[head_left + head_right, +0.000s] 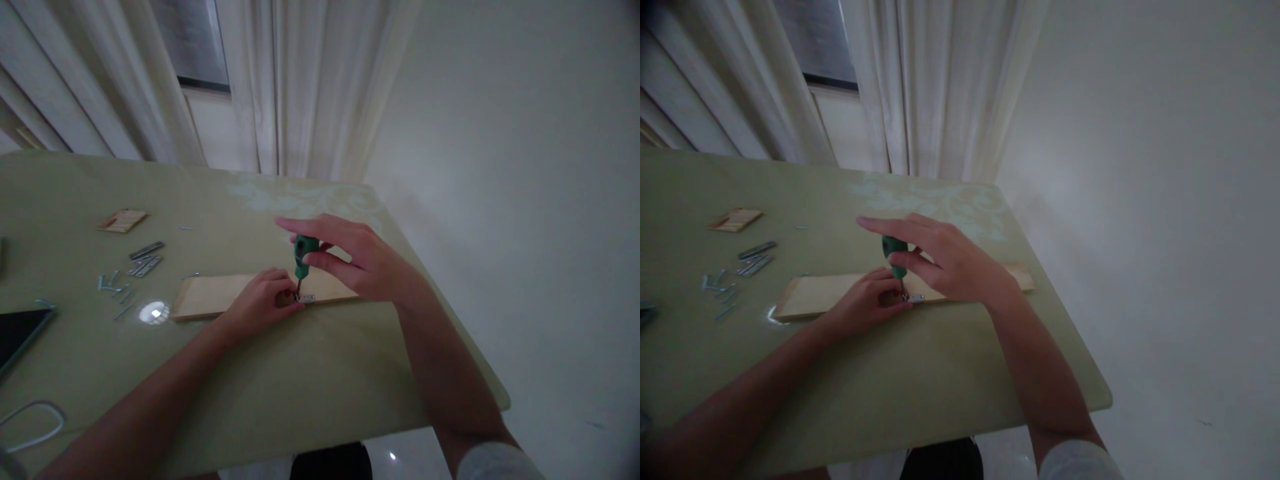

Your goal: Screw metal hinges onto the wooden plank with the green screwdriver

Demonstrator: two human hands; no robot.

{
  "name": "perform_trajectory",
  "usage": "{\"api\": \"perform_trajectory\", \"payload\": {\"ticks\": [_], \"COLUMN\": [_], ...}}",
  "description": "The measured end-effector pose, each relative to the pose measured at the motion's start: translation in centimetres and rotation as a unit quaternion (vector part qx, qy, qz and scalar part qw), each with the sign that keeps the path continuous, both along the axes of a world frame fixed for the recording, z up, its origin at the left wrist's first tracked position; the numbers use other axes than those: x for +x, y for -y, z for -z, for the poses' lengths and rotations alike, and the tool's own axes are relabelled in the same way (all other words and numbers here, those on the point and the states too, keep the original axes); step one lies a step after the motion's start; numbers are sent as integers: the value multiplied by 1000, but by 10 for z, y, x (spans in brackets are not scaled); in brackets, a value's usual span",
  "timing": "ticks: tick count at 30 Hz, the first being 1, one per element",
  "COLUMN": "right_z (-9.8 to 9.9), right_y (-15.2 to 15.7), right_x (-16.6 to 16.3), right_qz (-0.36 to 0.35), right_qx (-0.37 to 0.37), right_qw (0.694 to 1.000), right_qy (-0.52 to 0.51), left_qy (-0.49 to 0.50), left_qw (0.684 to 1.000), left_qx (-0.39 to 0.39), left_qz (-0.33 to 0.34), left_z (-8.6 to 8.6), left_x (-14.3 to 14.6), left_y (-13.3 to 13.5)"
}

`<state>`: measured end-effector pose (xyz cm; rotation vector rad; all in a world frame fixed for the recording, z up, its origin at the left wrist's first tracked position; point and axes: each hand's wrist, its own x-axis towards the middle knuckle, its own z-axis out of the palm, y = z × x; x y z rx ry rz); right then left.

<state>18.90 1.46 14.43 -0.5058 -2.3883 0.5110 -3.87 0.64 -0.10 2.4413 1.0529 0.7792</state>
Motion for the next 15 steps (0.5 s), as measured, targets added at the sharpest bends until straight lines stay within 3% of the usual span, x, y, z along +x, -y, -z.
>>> {"api": "perform_trajectory", "payload": {"ticks": [4,9,15], "right_z": [2,0,2], "right_y": [-1,0,-2], "right_x": [-2,-3,-4], "right_qz": [79,11,91], "right_qx": [56,36,111], "right_qw": [995,999,989], "right_qy": [-14,0,-25], "left_qy": [1,-3,4], "left_qw": [1000,1000,1000], "left_qx": [1,0,0], "left_qz": [-6,-3,-8], "left_z": [0,-1,-1], "left_x": [1,0,1], "left_y": [1,1,1]}}
